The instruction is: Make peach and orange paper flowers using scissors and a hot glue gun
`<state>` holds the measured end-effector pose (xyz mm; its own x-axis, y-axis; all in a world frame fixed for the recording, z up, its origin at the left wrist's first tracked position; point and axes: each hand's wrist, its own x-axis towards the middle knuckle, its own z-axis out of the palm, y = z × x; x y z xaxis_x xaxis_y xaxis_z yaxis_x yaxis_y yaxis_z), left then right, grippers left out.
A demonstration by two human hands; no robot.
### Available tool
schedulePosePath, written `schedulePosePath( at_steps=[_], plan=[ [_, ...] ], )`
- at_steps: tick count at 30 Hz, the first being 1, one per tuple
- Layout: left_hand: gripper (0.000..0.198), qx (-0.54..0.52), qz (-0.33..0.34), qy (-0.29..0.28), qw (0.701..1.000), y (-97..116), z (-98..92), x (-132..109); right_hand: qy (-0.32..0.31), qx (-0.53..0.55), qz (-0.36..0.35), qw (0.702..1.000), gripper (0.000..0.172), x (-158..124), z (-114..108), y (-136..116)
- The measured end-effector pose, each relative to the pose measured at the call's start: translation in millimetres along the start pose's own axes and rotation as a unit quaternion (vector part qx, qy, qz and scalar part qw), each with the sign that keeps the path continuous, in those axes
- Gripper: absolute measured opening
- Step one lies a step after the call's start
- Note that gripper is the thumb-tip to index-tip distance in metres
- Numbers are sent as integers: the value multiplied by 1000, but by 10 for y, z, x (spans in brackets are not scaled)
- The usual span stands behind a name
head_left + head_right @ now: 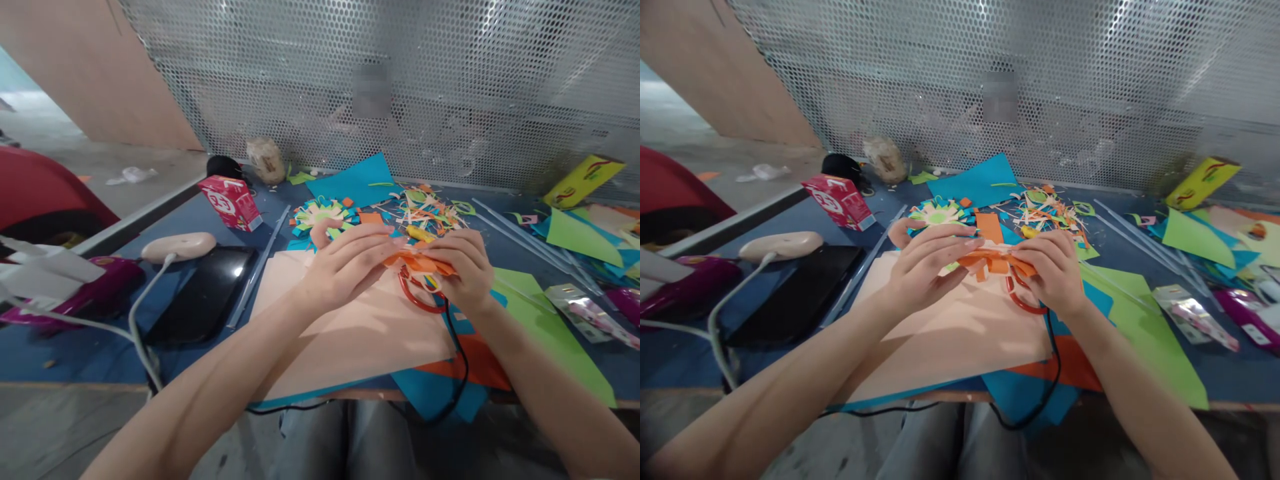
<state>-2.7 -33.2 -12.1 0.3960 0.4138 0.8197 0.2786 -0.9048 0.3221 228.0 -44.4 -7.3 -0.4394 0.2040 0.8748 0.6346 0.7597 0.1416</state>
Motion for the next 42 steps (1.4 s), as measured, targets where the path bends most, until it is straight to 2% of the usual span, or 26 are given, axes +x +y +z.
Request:
schedulePosePath(
  at_steps=[7, 13, 20, 29, 33, 38, 42],
  plan=[
    [28, 23, 17, -4, 1000, 39, -8, 26, -5, -5, 2, 1000, 13, -18, 12, 14],
    [27, 37, -12, -16, 999, 47, -11, 43, -12, -6, 3, 1000, 12, -18, 20, 26],
    [26, 112, 89, 9, 990, 36, -1, 55, -11, -1, 6, 1000, 10, -10, 25, 21],
    [22, 126, 123, 11, 984, 21, 3, 58, -10, 13, 7, 1000, 11, -5, 29, 23],
    [22, 112, 112, 1, 987, 9, 7, 69, -12, 14, 9, 1000, 10, -4, 30, 16],
    [26, 95, 112, 18, 989, 39, 3, 89, -15, 12, 9, 1000, 11, 2, 30, 9],
    [26, 116, 70, 1, 991, 71, -8, 94, -18, 9, 9, 1000, 11, 0, 30, 14]
  ],
)
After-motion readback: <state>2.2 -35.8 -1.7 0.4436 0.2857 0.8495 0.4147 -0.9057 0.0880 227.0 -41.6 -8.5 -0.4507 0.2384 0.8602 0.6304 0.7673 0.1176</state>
